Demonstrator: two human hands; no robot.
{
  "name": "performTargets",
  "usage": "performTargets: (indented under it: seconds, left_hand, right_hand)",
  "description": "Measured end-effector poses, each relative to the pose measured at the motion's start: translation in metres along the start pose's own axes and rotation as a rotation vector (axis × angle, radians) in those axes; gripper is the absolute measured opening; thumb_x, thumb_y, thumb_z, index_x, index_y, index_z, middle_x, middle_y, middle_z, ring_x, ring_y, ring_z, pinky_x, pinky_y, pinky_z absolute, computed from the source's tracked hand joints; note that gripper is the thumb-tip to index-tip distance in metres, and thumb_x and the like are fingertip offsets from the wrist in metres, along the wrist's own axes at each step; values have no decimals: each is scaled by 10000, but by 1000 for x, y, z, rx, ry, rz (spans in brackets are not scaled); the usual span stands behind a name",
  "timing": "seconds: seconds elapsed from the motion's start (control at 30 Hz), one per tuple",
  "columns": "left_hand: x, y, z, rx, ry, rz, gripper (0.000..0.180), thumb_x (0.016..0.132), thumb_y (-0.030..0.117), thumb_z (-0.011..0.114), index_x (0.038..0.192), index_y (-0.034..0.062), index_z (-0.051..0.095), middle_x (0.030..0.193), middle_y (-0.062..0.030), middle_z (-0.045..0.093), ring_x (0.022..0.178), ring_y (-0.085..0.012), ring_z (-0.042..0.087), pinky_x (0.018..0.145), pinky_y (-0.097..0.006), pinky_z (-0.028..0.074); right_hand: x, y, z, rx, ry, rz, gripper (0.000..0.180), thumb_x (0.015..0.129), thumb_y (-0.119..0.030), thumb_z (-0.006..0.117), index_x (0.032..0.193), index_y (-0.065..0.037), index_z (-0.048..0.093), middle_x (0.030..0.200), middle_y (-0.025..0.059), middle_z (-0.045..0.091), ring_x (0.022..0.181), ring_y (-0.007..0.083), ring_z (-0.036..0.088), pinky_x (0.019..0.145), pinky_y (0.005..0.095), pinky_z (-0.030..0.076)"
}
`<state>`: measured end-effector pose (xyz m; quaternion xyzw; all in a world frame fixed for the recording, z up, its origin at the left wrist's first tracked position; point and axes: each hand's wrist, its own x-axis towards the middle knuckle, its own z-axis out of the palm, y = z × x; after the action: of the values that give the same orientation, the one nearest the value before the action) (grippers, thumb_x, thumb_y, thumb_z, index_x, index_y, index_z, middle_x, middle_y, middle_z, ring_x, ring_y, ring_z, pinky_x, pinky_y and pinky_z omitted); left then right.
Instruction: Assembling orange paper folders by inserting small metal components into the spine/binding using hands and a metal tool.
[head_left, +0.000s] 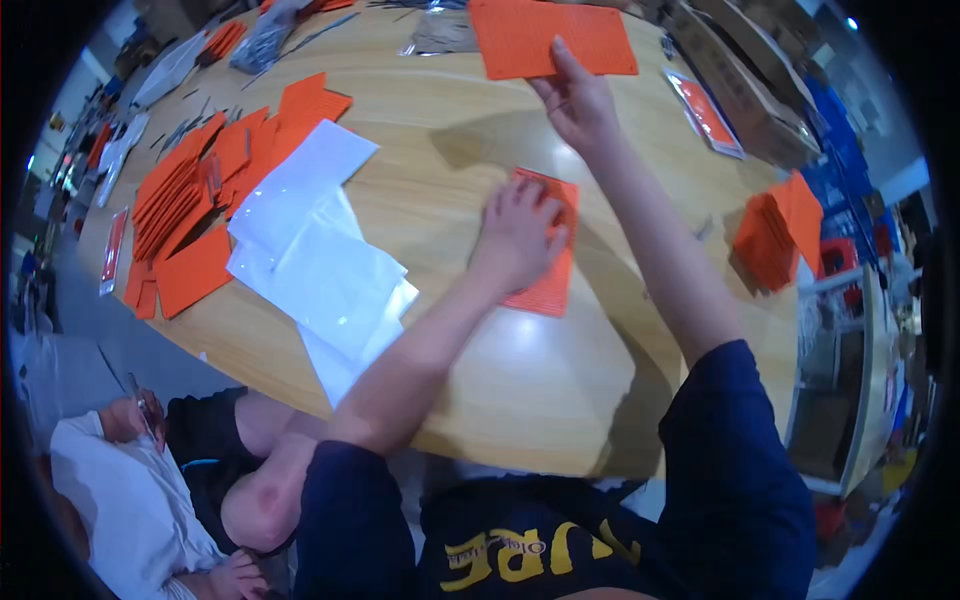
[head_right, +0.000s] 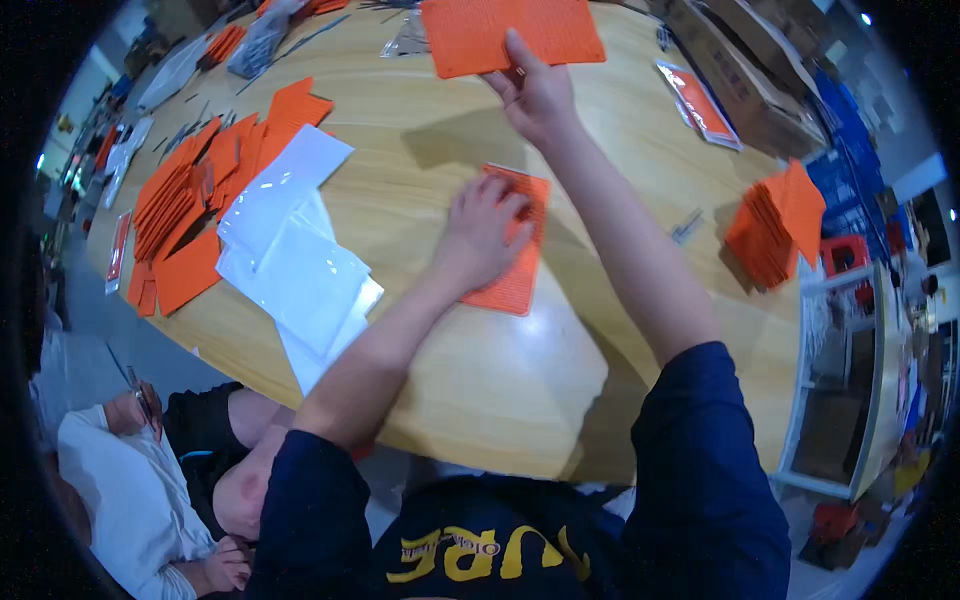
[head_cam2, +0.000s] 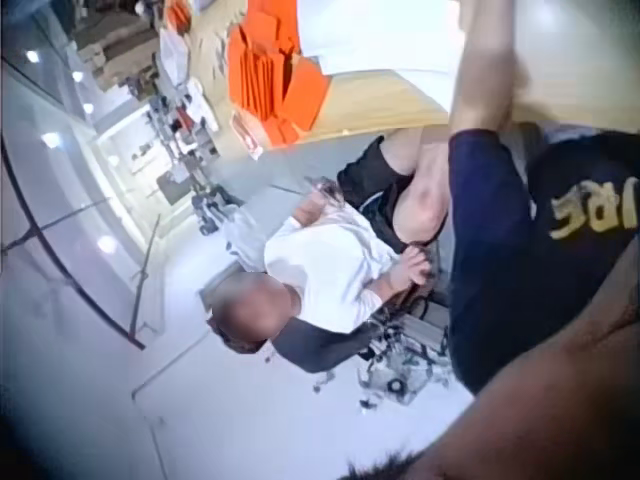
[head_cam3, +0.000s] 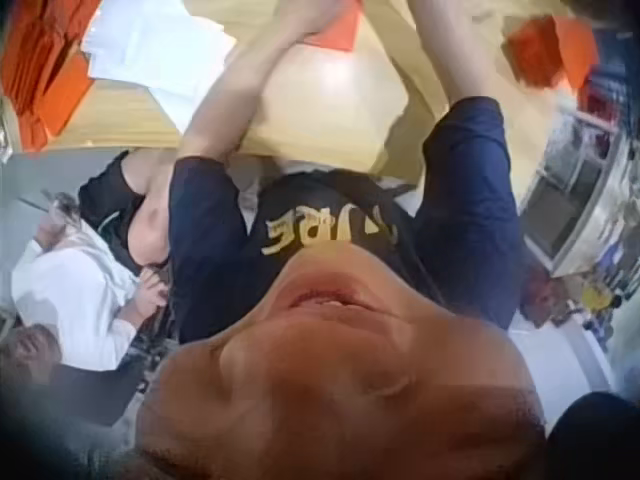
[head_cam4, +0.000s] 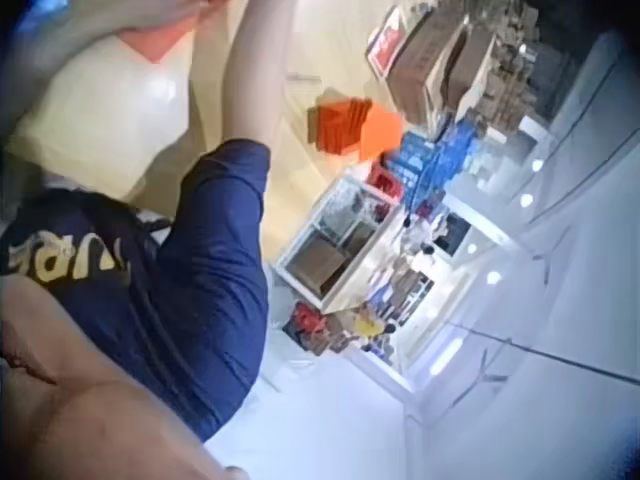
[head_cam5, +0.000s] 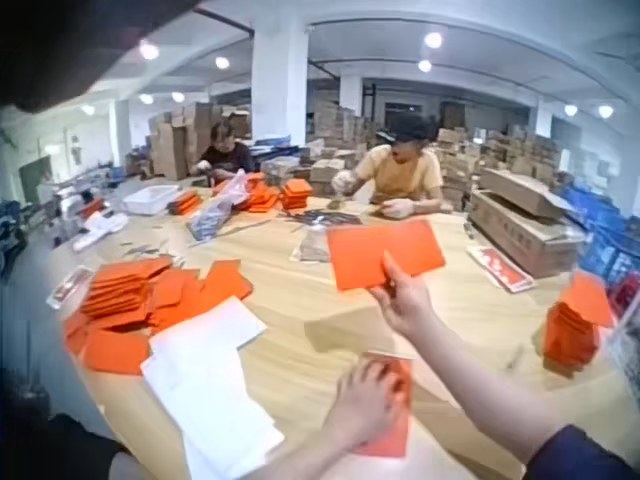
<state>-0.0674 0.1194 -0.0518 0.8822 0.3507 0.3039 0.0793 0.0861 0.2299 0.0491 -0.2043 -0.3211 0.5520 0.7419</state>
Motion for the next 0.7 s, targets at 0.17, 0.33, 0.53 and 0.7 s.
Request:
performTargets:
  seconds: [0.17,0.33,0.53,0.7]
  left_hand:
    - [8,17,-14,-346,42,120,403,986,296,529,1282,35,611,1329,-197,587,1220,-342,545,1076,-460,376]
    - [-8,49,-22,-1541,-29,-47,418,1055,333,490,1319,24,587,1274,-147,641,1145,-241,610,980,-353,464]
    - [9,80,-22,-1900,-61,-516,407,1039,374,554,1237,22,605,1146,-104,703,956,-181,692,816,-253,541]
    - [1,44,-57,-1892,285,-609,389,1022,314,576,1292,34,576,1177,-118,695,1024,-219,698,914,-321,564]
  right_hand:
    - [-124,-42,14,143,134,-57,245,994,-140,653,1166,28,611,1078,131,690,1005,231,700,951,364,596]
    - [-202,-39,21,146,289,-63,184,965,-171,712,1067,-21,682,1014,72,702,914,127,662,805,260,531]
    - [-286,-59,4,-325,108,182,278,967,-188,686,1165,4,656,1000,74,707,800,145,635,702,257,516]
    - [-303,-116,-72,-1301,-6,2,301,936,-127,657,1223,-35,651,1163,123,655,977,230,622,838,321,527]
